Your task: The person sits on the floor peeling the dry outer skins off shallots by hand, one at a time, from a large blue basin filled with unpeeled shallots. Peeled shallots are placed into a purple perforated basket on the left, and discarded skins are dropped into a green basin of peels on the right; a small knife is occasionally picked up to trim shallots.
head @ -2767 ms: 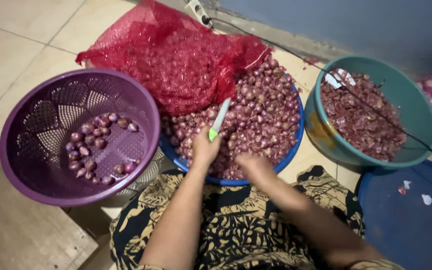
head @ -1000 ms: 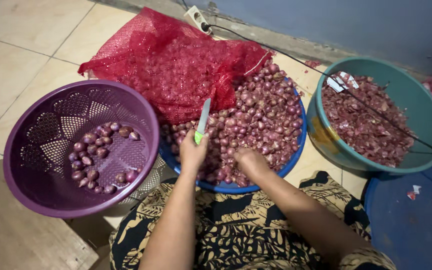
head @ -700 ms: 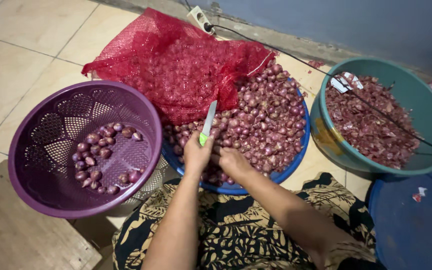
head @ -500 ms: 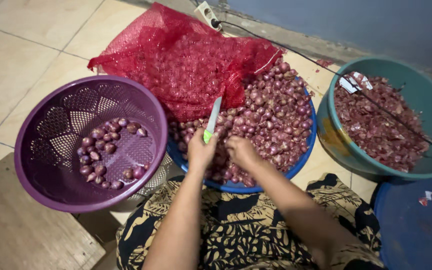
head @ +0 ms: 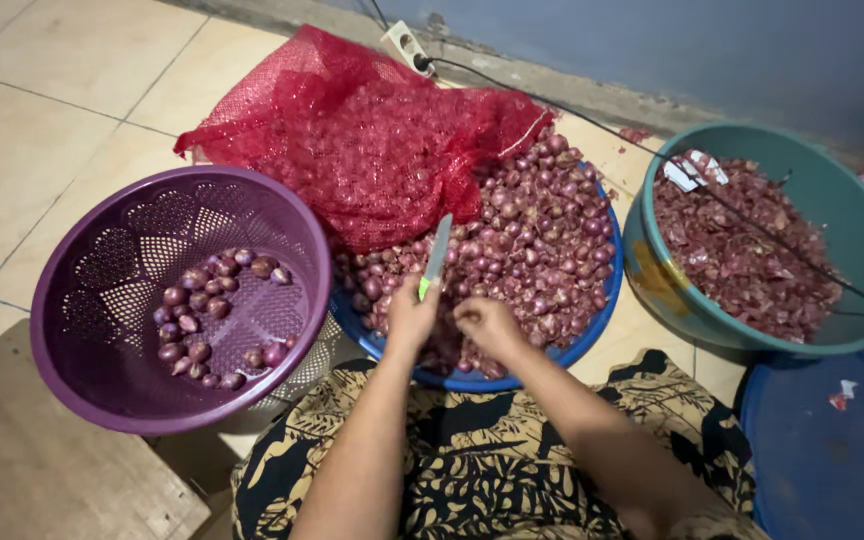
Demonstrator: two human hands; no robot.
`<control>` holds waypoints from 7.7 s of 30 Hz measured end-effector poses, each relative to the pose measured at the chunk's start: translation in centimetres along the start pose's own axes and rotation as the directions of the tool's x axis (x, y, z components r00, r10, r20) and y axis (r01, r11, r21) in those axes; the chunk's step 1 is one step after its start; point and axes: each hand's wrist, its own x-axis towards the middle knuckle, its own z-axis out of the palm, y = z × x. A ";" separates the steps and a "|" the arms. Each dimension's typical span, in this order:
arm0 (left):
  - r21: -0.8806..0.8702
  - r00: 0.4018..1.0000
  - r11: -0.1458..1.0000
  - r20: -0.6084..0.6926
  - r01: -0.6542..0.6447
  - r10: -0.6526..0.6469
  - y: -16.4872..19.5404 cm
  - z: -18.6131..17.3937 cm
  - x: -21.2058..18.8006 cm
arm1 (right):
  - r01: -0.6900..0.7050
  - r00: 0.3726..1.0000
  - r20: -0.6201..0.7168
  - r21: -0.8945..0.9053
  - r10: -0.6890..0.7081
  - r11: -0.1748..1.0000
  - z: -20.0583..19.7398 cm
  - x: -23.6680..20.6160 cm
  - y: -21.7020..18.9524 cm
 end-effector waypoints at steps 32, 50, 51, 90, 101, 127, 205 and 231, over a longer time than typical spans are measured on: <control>0.179 0.932 0.943 0.283 -0.281 0.225 -0.2 4.0 -4.5 | -0.215 0.923 -0.108 0.650 0.369 0.728 -6.4 -1.8 2.9; 0.415 0.777 0.663 0.420 -0.623 0.468 -1.0 7.3 -5.5 | -0.356 0.926 0.050 0.436 0.373 0.826 -5.9 -1.1 5.2; 0.372 0.777 0.686 0.381 -0.626 0.502 -0.8 7.3 -5.5 | -0.320 0.937 0.017 0.435 0.348 0.841 -6.1 -1.0 5.2; -0.690 0.810 0.462 0.574 0.557 -0.119 -0.6 -0.4 -4.8 | -0.355 0.931 0.229 0.372 0.285 0.858 -5.6 -3.4 2.1; -0.747 0.884 0.510 0.465 0.427 -0.059 -0.7 0.0 -4.5 | -0.222 0.966 0.217 0.435 0.138 0.873 -5.0 -3.6 2.9; -0.674 0.953 0.697 0.301 0.243 -0.040 -0.9 0.6 -4.0 | 0.061 0.998 0.012 0.014 -0.062 0.998 -4.4 -4.2 1.8; -0.613 0.979 0.786 0.197 0.075 0.060 -1.1 2.4 -4.6 | -0.379 0.925 0.146 0.421 0.350 0.824 -2.8 -2.4 4.0; 0.558 0.791 0.777 -0.317 -0.291 0.524 4.4 -6.9 -3.1 | -0.294 0.948 -0.087 -0.616 0.307 0.731 -11.8 -2.2 5.0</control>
